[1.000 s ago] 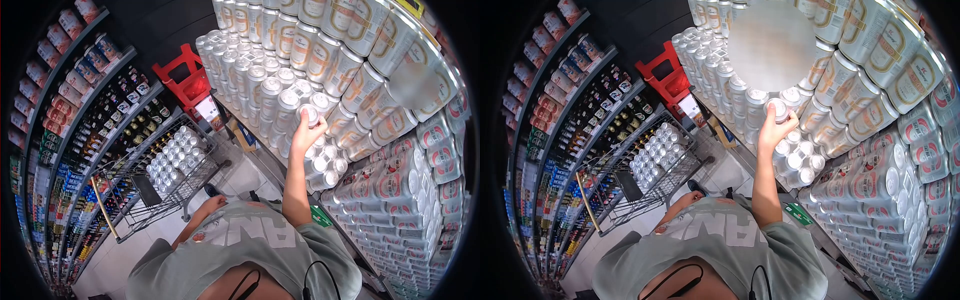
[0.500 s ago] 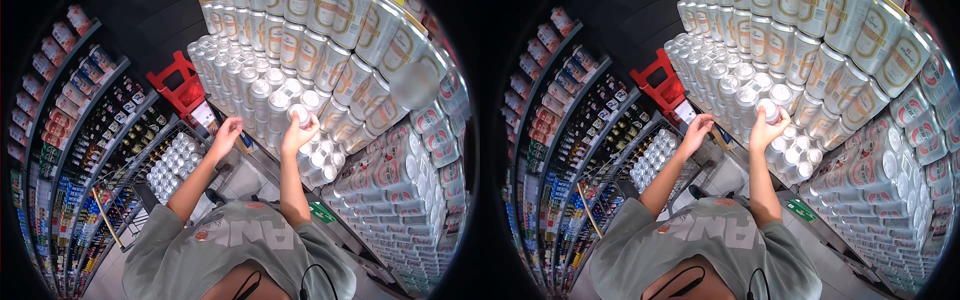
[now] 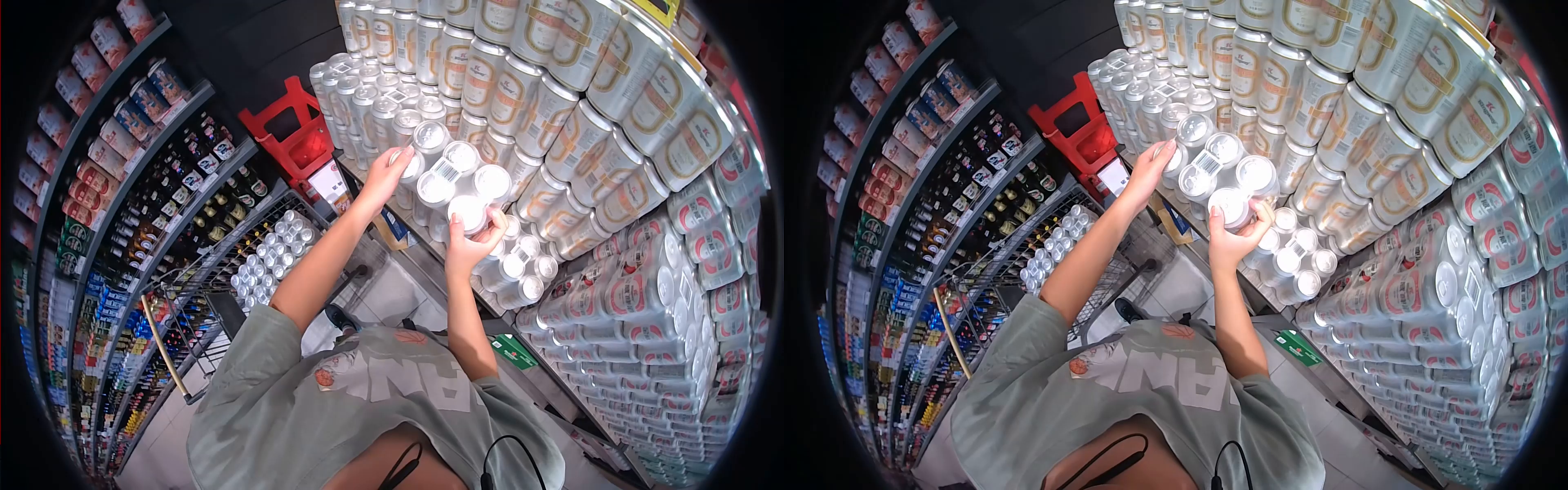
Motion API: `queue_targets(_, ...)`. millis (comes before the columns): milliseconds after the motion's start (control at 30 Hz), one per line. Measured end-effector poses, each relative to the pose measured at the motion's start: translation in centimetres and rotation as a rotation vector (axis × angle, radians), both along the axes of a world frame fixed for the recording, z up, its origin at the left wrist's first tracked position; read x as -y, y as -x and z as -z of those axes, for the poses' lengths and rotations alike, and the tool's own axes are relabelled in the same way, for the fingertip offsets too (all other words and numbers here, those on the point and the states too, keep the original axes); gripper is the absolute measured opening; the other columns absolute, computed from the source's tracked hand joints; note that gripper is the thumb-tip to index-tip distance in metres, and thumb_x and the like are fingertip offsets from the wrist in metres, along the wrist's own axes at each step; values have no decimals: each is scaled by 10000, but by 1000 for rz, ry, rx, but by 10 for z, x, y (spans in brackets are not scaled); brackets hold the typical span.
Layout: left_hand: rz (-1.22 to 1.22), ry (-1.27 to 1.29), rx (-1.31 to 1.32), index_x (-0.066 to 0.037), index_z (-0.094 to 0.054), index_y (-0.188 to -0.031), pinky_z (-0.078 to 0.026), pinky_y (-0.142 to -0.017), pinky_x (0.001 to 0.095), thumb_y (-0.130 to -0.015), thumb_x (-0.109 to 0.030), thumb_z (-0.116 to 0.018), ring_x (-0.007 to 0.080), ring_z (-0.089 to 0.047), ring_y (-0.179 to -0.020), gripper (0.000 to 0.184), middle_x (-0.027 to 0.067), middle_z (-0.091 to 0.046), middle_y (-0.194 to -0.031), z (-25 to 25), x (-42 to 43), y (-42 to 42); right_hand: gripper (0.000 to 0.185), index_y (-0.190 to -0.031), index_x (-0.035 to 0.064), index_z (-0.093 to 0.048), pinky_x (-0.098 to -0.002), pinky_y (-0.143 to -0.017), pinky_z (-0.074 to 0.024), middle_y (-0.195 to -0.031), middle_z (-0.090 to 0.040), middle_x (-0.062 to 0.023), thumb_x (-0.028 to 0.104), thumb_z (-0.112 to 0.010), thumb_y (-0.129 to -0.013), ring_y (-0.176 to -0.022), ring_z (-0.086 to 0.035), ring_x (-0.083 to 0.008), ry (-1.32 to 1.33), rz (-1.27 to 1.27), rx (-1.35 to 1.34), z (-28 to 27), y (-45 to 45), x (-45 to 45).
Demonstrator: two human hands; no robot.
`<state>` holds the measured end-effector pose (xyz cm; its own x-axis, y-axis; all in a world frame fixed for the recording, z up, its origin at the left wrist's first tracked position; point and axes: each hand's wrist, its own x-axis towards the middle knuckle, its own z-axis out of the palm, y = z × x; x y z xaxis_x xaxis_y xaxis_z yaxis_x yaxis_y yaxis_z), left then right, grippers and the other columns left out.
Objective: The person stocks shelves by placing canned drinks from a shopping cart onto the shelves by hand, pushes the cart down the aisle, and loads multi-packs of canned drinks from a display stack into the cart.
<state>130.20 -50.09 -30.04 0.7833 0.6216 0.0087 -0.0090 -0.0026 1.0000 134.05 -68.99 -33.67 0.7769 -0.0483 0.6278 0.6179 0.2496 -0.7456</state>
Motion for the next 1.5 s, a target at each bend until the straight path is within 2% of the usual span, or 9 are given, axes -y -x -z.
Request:
queue_targets(267, 133, 217, 115, -23, -524, -1336, -397, -1007, 290, -984, -404, -582, 125, -526, -1173, 522, 51, -597, -1243, 10, -10, 24, 525, -1198, 28, -461, -367, -1063, -330, -1223, -433, -107, -2, -738, -753, -1182, -445, -237, 10, -63, -41, 4, 21, 11)
queue_targets(400, 208, 501, 236, -69, -576, -1207, -445, -937, 305, -960, -243, -640, 110, -567, -1062, 309, 13, -608, -1123, 9, -13, 36, 365, -1162, 27, -497, -315, -1023, -370, -1202, -475, -94, -75, -651, -847, -1150, -463, -186, -17, -162, -229, -2, 29, 20)
queue_targets(667, 240, 479, 417, -54, -556, -1093, -500, -895, 297, -925, -68, -646, 125, -597, -986, 191, 31, -605, -1061, 32, -8, 66, 318, -1018, 67, -489, -291, -1030, -328, -1206, -431, -61, -77, -697, -827, -1145, -446, -151, -164, -257, -211, -16, 60, 20)
queue_targets(800, 127, 577, 428, -74, -560, -1062, -500, -904, 291, -906, -27, -656, 115, -598, -1007, 189, 21, -606, -1078, 40, 22, 114, 349, -1027, 74, -496, -305, -1075, -281, -1209, -440, -72, -98, -698, -800, -1191, -431, -171, -21, -299, -198, -29, 78, 39)
queue_targets(1000, -122, 770, 374, -97, -547, -1004, -521, -786, 269, -891, -65, -702, 102, -617, -904, 195, -1, -615, -1004, 89, 47, 214, 317, -1054, 42, -516, -307, -1008, -374, -1260, -408, -75, -111, -668, -821, -1144, -462, -167, 155, -635, -435, -24, 108, 32)
queue_targets(1033, -188, 793, 373, -97, -547, -1004, -521, -786, 269, -891, -65, -702, 102, -617, -904, 195, -1, -615, -1004, 98, 50, 229, 282, -1039, 35, -529, -257, -916, -425, -1176, -495, -56, -94, -678, -838, -1042, -508, -124, 145, -682, -472, -12, 109, 22)
queue_targets(1300, -655, 912, 240, -111, -501, -840, -520, -782, 287, -896, -18, -675, 101, -615, -848, 205, -7, -603, -881, 153, 35, 342, 304, -1050, 35, -543, -260, -901, -439, -1175, -507, -28, -118, -670, -820, -1015, -524, -112, 456, -1123, -863, 105, 131, -92)
queue_targets(1400, -803, 864, 244, -155, -460, -823, -489, -592, 254, -872, -60, -717, 81, -613, -765, 278, -28, -591, -868, 175, 13, 386, 272, -1060, 47, -560, -251, -869, -439, -1060, -562, -14, -58, -681, -840, -963, -550, -106, 581, -1186, -909, 127, 167, -149)
queue_targets(1500, -884, 896, 152, -130, -481, -827, -509, -723, 277, -896, -35, -674, 100, -606, -814, 226, -3, -594, -863, 175, -30, 430, 261, -1068, 51, -582, -253, -877, -423, -1003, -605, -15, -16, -692, -841, -971, -564, -108, 671, -1241, -858, 150, 204, -211)
